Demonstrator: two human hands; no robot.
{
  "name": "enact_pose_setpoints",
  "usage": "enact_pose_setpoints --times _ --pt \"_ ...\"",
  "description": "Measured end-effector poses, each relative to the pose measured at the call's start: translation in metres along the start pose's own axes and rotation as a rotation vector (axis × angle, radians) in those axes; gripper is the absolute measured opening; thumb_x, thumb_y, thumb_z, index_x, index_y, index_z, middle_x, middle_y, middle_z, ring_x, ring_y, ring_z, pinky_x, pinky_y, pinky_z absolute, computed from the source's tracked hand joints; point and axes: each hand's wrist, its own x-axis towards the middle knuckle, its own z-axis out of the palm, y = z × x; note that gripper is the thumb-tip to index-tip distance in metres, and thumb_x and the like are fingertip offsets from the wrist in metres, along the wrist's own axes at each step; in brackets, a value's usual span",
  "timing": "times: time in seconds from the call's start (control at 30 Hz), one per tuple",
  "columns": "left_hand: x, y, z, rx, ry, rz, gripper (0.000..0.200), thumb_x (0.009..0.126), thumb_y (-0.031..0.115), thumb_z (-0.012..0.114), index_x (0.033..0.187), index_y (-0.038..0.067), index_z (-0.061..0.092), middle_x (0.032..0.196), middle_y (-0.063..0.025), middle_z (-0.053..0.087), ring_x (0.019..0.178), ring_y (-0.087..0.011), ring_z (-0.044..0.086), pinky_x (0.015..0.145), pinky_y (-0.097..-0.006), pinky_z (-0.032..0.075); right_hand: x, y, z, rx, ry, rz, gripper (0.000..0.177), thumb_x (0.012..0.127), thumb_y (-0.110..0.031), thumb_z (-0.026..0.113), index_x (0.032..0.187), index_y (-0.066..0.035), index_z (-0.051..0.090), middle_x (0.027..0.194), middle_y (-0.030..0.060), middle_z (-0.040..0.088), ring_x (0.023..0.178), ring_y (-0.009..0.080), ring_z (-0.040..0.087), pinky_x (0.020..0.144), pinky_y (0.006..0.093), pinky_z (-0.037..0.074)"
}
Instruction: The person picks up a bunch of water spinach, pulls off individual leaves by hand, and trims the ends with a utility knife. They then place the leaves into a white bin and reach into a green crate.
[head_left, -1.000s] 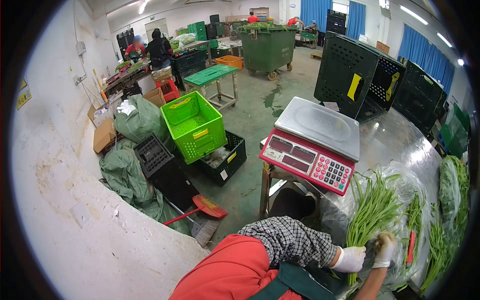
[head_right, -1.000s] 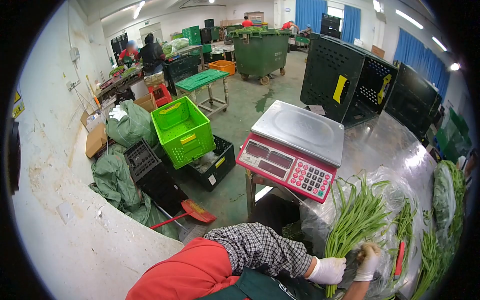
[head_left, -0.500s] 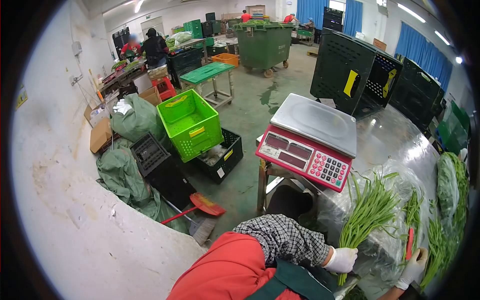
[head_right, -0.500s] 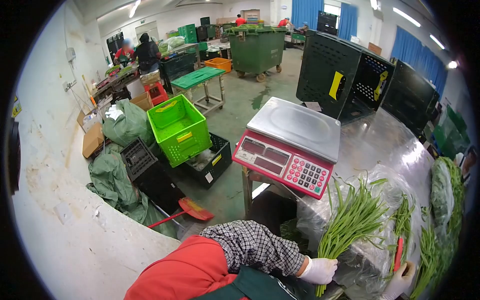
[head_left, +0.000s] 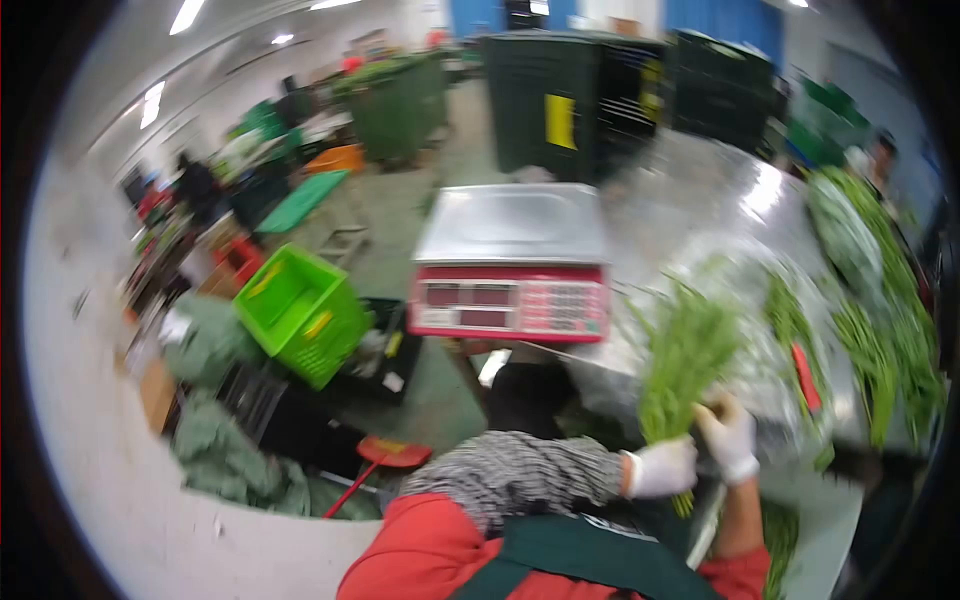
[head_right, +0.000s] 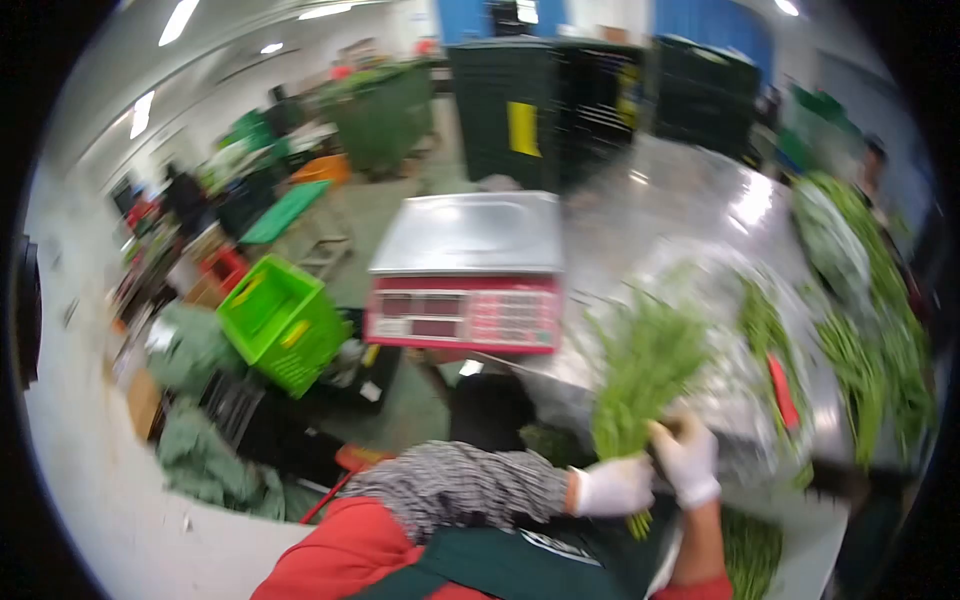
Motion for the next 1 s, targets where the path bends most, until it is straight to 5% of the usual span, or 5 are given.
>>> enact_pose_setpoints --times 0.07,0.43,0.53,0.63,1.0 --pt "0.002 -0.002 -0.008 -0.011 -0.1 0.008 0.01 0.061 0.019 0.055 0.058 0.01 0.057 0.067 -0.0062 0.056 0.074 -0.023 0.055 0.068 -0.0321 0.045 0.001 0.001 0.008 -0.235 -0.033 -0.023 0.028 0.07 -0.028 0.068 0.077 -0.003 0.06 0.067 0.0163 0.06 0.059 0.0267 0.058 0.055 0.0349 0.046" --pt "0.01 -0.009 -0.023 0.008 -0.156 0.106 0.013 0.066 0.018 0.05 0.071 0.007 0.055 0.084 -0.0066 0.058 0.093 -0.0231 0.053 0.097 -0.0428 0.035 -0.006 0.039 0.015 0.127 0.063 0.22 0.025 0.075 -0.024 0.061 0.078 0.001 0.058 0.065 0.0141 0.058 0.061 0.0235 0.058 0.059 0.033 0.045" --pt "0.01 -0.009 -0.021 -0.029 -0.159 0.105 0.013 0.066 0.017 0.05 0.072 0.006 0.055 0.083 -0.0069 0.058 0.092 -0.0232 0.052 0.097 -0.0431 0.035 -0.006 0.032 0.011 0.066 0.038 0.236 0.028 0.075 -0.027 0.061 0.081 0.001 0.06 0.07 0.0155 0.06 0.066 0.0244 0.06 0.063 0.033 0.046" --pt "0.01 -0.009 -0.02 -0.035 -0.166 0.11 0.013 0.066 0.017 0.05 0.072 0.006 0.054 0.082 -0.0071 0.057 0.092 -0.0236 0.052 0.097 -0.042 0.036 -0.006 0.038 0.014 0.106 0.088 0.17 0.019 0.076 -0.017 0.063 0.075 0.001 0.057 0.063 0.0056 0.054 0.056 0.0102 0.049 0.053 0.026 0.042" --pt "0.012 -0.009 -0.019 -0.053 -0.155 0.117 0.012 0.065 0.017 0.051 0.071 0.007 0.054 0.079 -0.0078 0.056 0.09 -0.0242 0.053 0.094 -0.0407 0.037 -0.007 0.034 0.012 0.116 0.089 0.191 0.017 0.076 -0.014 0.064 0.083 0.0 0.057 0.065 0.0037 0.055 0.057 0.0094 0.05 0.054 0.0249 0.043"
